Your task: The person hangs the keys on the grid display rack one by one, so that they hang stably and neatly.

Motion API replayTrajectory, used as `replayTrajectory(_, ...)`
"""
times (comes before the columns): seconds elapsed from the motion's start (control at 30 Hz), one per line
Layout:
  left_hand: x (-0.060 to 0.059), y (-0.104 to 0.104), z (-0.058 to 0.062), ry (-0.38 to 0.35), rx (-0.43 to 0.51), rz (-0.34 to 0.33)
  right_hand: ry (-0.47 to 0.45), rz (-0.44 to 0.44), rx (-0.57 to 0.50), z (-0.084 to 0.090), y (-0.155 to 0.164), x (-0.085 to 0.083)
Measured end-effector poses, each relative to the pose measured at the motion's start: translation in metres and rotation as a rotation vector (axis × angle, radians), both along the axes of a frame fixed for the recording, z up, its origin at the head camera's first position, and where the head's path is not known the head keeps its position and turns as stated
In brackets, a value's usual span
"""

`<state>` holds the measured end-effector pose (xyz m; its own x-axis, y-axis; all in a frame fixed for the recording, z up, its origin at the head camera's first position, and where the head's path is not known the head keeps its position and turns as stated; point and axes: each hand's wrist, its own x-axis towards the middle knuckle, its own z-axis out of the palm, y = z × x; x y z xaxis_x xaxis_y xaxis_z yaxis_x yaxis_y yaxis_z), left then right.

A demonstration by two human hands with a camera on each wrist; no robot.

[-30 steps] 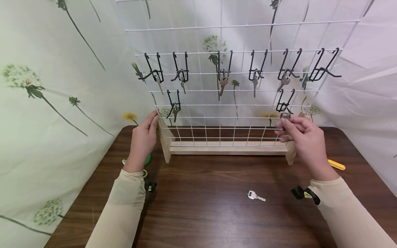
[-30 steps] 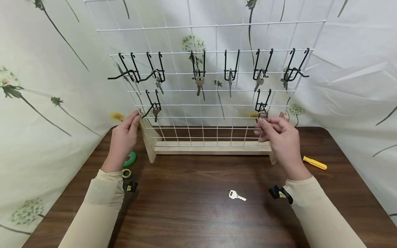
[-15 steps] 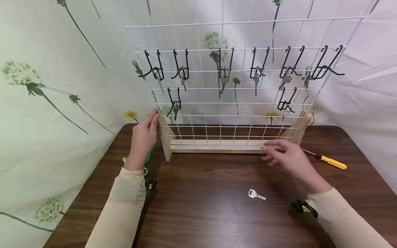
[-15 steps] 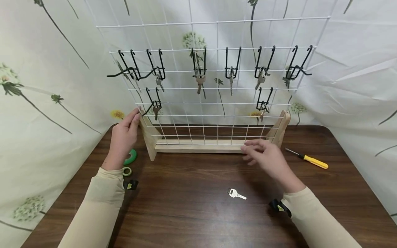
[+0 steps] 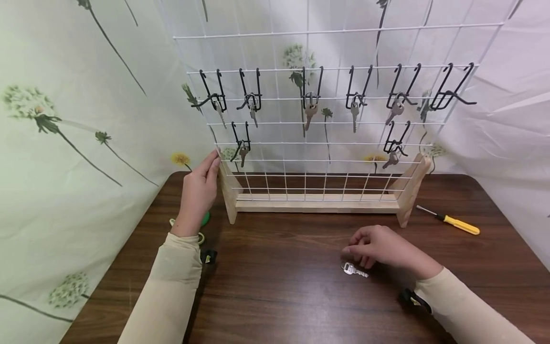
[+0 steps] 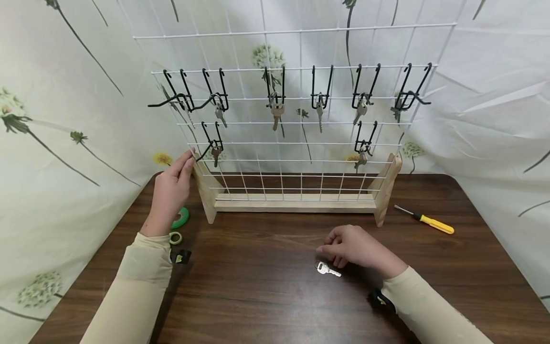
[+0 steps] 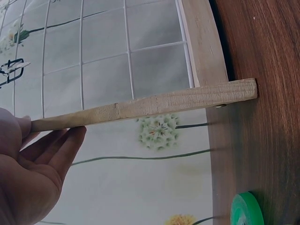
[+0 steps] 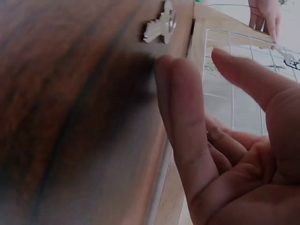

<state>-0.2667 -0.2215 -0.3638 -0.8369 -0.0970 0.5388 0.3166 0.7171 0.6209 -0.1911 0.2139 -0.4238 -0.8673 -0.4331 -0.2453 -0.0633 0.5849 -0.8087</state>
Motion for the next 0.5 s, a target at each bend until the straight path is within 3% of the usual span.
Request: replayTrajectory(0.5, 0.0008, 0.0003, 0.0011, -0.009, 0.009, -0.003, 0.056, 0.164, 0.115, -0.0071, -0.0031, 0.0025)
